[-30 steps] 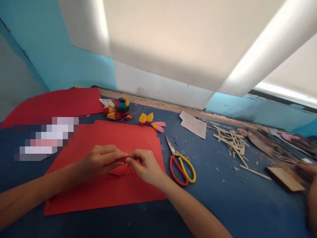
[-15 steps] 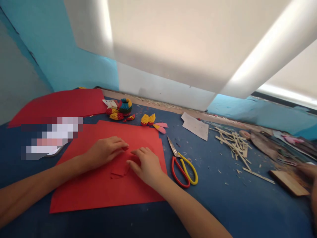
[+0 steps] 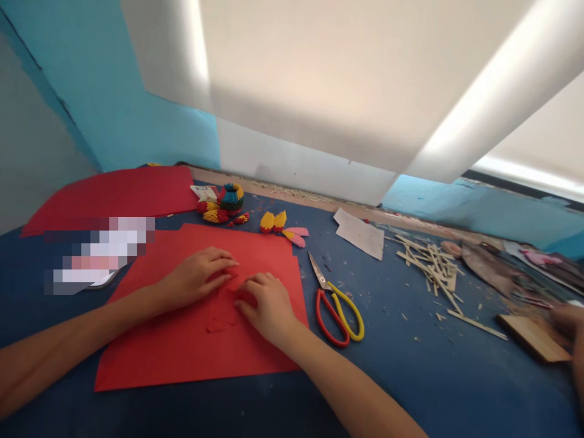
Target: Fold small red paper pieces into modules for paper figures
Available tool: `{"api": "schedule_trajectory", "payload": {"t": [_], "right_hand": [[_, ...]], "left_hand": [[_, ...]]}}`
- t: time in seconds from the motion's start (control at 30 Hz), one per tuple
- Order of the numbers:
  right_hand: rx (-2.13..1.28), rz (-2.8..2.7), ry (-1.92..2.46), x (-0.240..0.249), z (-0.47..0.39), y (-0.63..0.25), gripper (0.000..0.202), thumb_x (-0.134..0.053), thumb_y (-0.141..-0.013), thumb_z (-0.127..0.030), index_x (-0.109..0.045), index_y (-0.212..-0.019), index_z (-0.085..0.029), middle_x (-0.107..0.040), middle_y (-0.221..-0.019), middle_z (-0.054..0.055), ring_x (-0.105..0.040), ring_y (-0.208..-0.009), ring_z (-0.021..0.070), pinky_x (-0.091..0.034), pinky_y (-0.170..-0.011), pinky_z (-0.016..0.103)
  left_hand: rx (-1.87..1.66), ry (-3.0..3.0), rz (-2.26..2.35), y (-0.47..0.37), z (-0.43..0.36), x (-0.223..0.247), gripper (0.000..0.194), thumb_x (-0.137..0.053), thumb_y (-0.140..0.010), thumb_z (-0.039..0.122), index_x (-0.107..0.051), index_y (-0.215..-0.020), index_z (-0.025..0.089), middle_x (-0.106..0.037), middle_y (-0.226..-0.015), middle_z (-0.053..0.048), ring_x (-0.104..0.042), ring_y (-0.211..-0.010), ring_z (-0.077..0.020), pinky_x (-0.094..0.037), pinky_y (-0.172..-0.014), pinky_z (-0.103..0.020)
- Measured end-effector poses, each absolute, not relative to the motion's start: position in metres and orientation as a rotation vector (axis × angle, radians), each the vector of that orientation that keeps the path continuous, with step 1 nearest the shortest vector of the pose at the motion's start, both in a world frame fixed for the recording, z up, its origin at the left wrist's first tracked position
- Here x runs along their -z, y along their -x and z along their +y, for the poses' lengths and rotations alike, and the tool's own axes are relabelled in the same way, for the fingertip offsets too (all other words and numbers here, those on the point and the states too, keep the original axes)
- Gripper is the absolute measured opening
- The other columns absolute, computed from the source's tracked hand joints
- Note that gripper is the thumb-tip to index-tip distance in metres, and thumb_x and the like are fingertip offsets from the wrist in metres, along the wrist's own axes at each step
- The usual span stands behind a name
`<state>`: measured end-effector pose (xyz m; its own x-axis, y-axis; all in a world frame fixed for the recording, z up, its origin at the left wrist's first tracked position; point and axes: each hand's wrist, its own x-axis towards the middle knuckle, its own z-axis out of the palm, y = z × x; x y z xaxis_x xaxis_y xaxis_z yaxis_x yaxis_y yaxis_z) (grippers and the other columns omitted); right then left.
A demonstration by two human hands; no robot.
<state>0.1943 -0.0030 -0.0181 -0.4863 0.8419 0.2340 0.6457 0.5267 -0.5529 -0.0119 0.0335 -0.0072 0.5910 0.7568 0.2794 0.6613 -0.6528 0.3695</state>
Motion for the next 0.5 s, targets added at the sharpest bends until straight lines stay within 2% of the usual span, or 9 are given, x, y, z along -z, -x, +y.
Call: {"api": "schedule_trajectory", "payload": {"t": [0.1,0.23,0.4,0.5], "right_hand": [[-0.717,-2.093,1.221,0.015,-0.003,-0.193,0.011,-0.060,-0.075,-0.007,-0.062,-0.079,-0.018,-0.065,-0.081,0.002,-0.059,-0.077,0.0143,-0.044,-0.070,0.027],[-0.968,-1.749,1.213,0.012,-0.003,-0.191,0.005,-0.058,-0.076,-0.014,-0.056,-0.075,-0.018,-0.060,-0.066,-0.003,-0.056,-0.061,0.0107,-0.041,-0.056,0.022],[-1.137,-1.525,1.109,0.011,-0.003,-0.191,0.015,-0.059,-0.080,-0.023,-0.045,-0.074,-0.020,-0.055,-0.066,-0.004,-0.060,-0.059,0.0113,-0.045,-0.056,0.022],[-1.071,-1.693,1.046,0.008,-0.003,-0.194,0.002,-0.051,-0.084,-0.018,-0.050,-0.084,-0.020,-0.060,-0.074,-0.001,-0.063,-0.068,0.0125,-0.047,-0.062,0.024]], "left_hand": [[-0.675,-2.439,1.054,0.009,0.027,-0.002,0.027,-0.044,-0.091,0.028,-0.065,-0.101,0.016,-0.066,-0.104,-0.009,-0.058,-0.100,-0.0218,-0.044,-0.088,-0.035],[-0.624,-2.151,0.941,0.005,0.016,-0.014,0.027,-0.051,-0.088,0.038,-0.066,-0.096,0.017,-0.069,-0.091,-0.005,-0.063,-0.080,-0.0166,-0.046,-0.072,-0.025],[-0.733,-1.931,1.008,0.005,0.015,-0.015,0.027,-0.055,-0.085,0.039,-0.066,-0.097,0.018,-0.069,-0.092,-0.004,-0.062,-0.080,-0.0171,-0.046,-0.069,-0.025],[-0.742,-1.864,1.067,0.007,0.020,-0.011,0.026,-0.051,-0.086,0.036,-0.067,-0.091,0.017,-0.068,-0.084,-0.003,-0.060,-0.071,-0.0157,-0.046,-0.064,-0.024]]}}
